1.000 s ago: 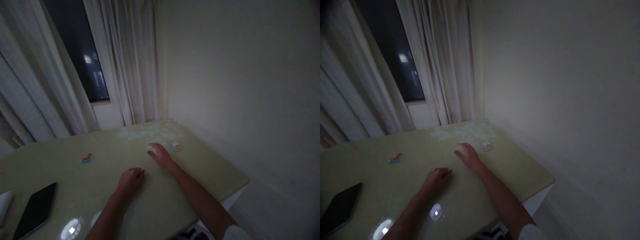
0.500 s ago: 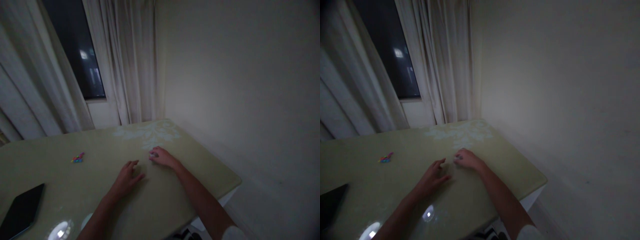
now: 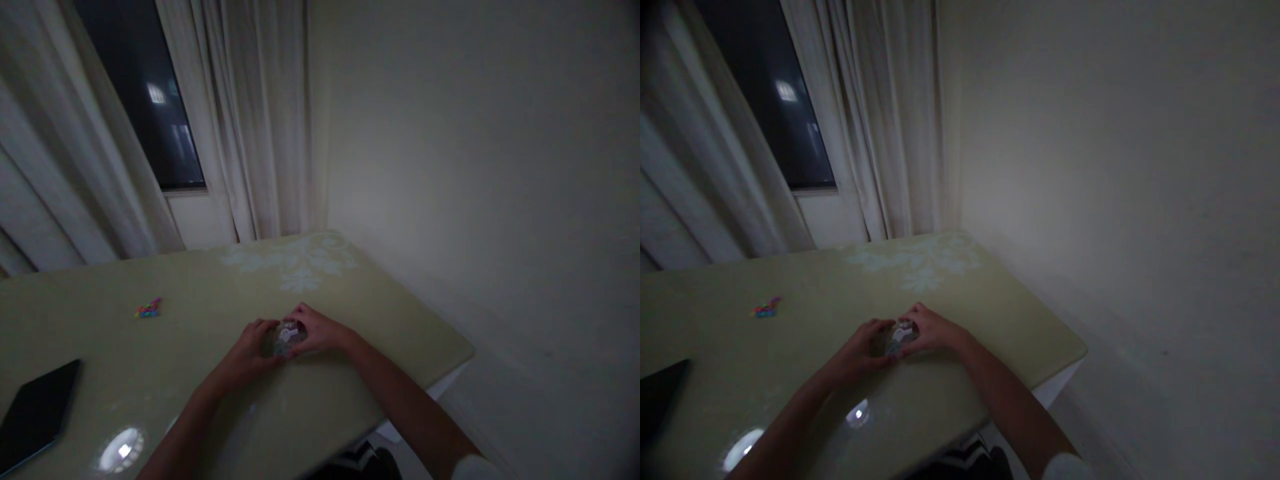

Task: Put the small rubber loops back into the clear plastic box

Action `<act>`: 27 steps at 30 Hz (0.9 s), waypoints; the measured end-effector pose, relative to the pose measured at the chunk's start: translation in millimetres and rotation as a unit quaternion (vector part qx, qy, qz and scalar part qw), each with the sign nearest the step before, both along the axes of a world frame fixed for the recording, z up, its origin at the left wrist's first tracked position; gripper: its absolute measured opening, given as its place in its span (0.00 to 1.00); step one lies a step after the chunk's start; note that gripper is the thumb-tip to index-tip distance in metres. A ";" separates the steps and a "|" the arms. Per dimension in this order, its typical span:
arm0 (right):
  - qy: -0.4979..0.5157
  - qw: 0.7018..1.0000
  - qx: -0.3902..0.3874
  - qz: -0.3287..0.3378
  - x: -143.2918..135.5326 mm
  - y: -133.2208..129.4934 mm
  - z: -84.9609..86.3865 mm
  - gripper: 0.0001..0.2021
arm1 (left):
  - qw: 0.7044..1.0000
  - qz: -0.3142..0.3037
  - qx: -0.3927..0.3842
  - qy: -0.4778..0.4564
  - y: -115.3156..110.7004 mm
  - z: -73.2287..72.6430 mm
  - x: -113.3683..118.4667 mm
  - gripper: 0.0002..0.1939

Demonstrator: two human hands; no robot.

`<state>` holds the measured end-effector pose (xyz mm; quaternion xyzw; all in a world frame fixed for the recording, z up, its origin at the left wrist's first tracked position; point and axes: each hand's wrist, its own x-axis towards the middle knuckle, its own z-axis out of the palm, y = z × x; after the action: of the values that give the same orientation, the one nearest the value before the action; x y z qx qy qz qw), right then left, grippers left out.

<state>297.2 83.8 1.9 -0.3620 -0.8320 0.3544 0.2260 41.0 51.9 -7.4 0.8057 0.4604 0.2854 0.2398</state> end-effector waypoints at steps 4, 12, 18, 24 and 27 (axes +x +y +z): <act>0.012 1.000 0.014 0.013 -6.0 -1.5 -0.8 0.42 | 1.000 -0.003 -0.003 0.008 -1.9 9.4 -1.2 0.33; 0.040 0.994 0.094 0.025 -8.8 -4.2 3.9 0.41 | 1.000 -0.008 -0.006 0.002 -5.2 7.5 -1.2 0.35; 0.051 0.978 0.139 -0.146 -0.2 6.2 9.2 0.37 | 0.999 0.018 0.026 -0.022 4.4 0.1 -6.1 0.34; -0.080 0.919 0.144 -0.358 26.6 23.2 -2.3 0.34 | 0.997 0.064 0.041 -0.028 13.6 -5.3 -13.6 0.33; -0.122 0.913 0.128 -0.368 31.2 24.9 -10.5 0.32 | 0.997 0.068 0.043 -0.019 15.3 -6.9 -16.2 0.33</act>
<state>328.4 108.6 -8.6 -0.6512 -0.6989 0.0900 0.2818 24.7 67.2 -14.3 0.7767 0.4968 0.3356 0.1932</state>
